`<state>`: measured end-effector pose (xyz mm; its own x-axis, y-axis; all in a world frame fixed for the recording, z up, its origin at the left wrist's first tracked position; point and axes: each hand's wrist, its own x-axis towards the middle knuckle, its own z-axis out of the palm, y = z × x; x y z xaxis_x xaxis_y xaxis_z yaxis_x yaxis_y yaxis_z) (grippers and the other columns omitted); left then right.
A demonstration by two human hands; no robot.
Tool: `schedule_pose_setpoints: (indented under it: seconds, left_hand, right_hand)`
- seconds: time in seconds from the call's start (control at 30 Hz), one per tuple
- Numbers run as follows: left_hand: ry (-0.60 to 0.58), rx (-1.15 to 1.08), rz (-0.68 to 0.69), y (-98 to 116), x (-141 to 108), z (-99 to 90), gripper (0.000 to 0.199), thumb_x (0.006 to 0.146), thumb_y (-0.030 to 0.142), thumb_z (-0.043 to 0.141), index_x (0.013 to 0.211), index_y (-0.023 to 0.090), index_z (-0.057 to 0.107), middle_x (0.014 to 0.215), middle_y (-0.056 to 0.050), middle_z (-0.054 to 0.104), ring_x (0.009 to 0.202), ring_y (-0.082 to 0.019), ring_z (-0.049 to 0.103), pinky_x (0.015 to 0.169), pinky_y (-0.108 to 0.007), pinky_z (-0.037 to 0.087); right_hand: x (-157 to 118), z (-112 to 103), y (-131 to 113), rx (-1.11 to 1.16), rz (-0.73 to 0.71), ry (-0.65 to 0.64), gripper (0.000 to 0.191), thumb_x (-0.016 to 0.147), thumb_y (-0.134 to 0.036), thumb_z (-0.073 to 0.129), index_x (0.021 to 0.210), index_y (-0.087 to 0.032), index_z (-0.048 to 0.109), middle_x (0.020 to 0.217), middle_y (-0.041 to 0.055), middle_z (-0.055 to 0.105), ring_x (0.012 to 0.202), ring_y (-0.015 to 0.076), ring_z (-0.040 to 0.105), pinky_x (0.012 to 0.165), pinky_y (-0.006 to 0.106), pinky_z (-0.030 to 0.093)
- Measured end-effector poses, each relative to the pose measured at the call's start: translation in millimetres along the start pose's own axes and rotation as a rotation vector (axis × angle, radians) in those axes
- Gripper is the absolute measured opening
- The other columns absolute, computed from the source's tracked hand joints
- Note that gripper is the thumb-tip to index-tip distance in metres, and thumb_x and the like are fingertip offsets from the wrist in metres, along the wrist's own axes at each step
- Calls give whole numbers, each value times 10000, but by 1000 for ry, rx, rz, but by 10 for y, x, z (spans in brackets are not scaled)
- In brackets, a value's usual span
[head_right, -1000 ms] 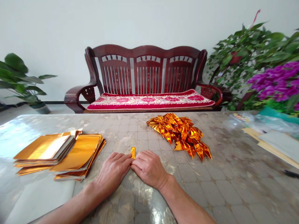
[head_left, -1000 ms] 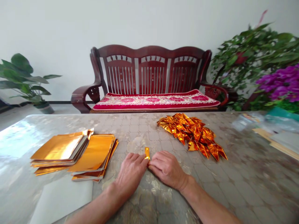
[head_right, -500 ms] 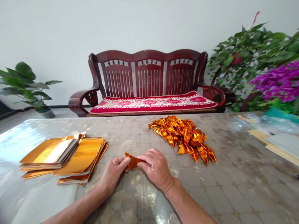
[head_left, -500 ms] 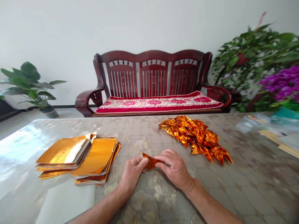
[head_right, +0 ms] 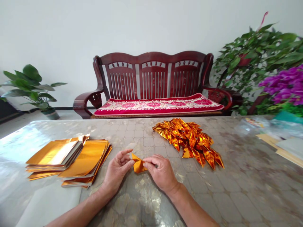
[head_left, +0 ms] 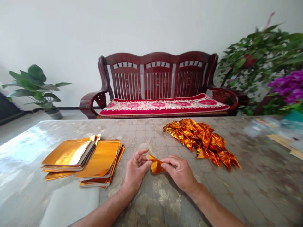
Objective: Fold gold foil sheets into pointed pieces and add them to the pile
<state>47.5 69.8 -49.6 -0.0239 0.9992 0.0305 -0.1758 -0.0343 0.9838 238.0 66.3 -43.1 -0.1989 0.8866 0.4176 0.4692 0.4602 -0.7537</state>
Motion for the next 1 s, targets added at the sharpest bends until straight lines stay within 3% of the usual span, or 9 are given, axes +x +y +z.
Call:
schedule_pose_setpoints:
  seconds: [0.1,0.33,0.6,0.77,1.0]
  left_hand:
    - [-1,36,12,21,-19,14,421,699,255,771,1073,165,603,659,76,584,553,-67,546,553,-169,441]
    - [-34,21,-61,52,-90,113,422,669,277,788,1002,167,553,588,91,578,479,-73,550,489,-169,426]
    - [-62,-20,-83,96,-84,153,361,751,404,720,963,136,605,622,13,669,517,-101,604,507,-190,476]
    - [-47,-15,-47,89,-75,144,313,705,342,761,923,148,646,687,9,683,584,-112,632,503,-179,470]
    - [-24,167,69,90,-68,103,119,744,273,689,767,159,666,669,12,677,598,-105,600,569,-186,466]
  right_hand:
    - [6,9,-16,-23,-38,7,114,873,-180,658,900,-239,752,774,4,702,758,161,638,721,263,484]
    - [-22,85,-124,-28,-144,19,221,929,-226,605,1122,-248,709,881,30,691,827,160,637,770,265,496]
    - [11,103,-127,99,-6,45,226,900,-161,578,1032,-238,745,830,13,680,764,138,647,707,223,501]
    - [18,97,-162,143,23,29,210,891,-164,580,994,-225,752,819,15,691,763,141,649,709,227,501]
    - [15,104,-177,148,-12,32,167,885,-182,618,968,-235,754,785,5,672,741,137,637,689,222,488]
